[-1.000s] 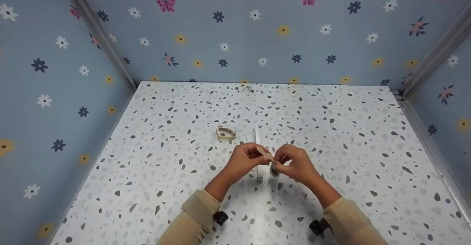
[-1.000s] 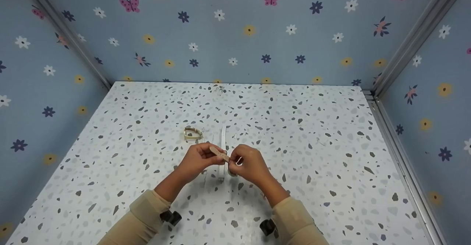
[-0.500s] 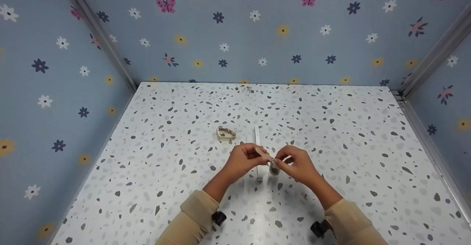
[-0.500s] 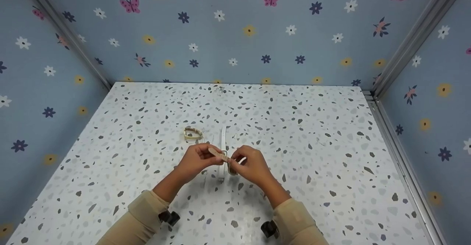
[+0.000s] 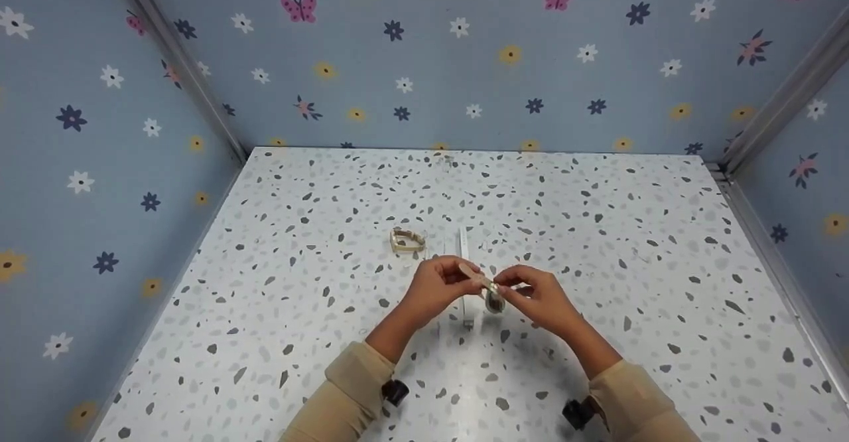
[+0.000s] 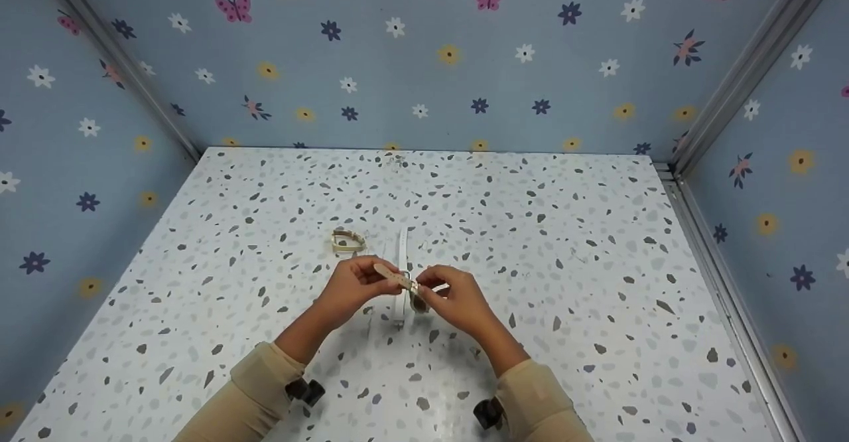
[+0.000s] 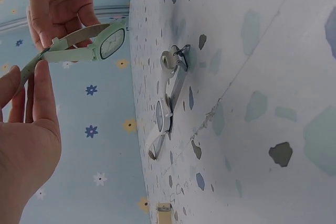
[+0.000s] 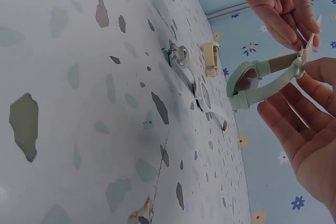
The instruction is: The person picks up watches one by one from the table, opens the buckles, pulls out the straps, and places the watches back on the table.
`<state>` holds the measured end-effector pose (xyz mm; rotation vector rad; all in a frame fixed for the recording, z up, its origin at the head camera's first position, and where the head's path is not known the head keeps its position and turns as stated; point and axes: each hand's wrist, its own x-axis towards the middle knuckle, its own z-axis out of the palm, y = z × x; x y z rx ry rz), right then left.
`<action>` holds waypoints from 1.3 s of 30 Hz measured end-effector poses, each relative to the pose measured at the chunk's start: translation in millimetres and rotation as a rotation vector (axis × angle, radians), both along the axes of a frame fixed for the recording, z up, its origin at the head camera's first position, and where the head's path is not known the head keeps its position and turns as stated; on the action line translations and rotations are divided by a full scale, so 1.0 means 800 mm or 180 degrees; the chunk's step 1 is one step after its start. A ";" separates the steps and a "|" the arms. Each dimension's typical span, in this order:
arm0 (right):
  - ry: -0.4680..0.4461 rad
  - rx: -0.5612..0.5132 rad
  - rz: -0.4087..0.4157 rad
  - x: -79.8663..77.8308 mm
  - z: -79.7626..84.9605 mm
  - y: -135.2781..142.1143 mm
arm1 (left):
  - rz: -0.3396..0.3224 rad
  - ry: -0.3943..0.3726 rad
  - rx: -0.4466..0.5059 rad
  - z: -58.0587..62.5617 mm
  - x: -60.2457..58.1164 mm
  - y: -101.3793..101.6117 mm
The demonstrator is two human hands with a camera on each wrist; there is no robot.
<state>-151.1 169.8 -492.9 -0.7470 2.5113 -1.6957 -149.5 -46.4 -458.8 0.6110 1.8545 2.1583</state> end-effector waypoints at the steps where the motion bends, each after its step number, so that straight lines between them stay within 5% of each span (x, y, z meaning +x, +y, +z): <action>1: -0.0030 -0.0021 0.0014 0.001 0.000 0.001 | -0.0004 0.0000 0.0018 0.000 0.000 -0.001; 10: -0.0234 -0.0369 0.0099 0.018 0.019 -0.002 | 0.0094 -0.0159 0.0328 -0.003 -0.007 -0.003; 15: -0.0639 -0.0706 -0.0161 0.018 0.013 -0.005 | 0.0253 -0.0234 0.0496 -0.010 -0.012 -0.001; 24: -0.0941 -0.1133 -0.0468 0.016 0.005 -0.005 | 0.0353 -0.0245 0.0666 -0.011 -0.012 0.001; 34: -0.0906 -0.1015 -0.0567 0.018 0.009 -0.004 | 0.0355 0.0167 0.0124 0.011 -0.003 -0.005; 39: -0.0911 -0.0995 -0.0643 0.018 0.011 -0.004 | 0.0405 0.0321 -0.0286 0.006 -0.003 -0.005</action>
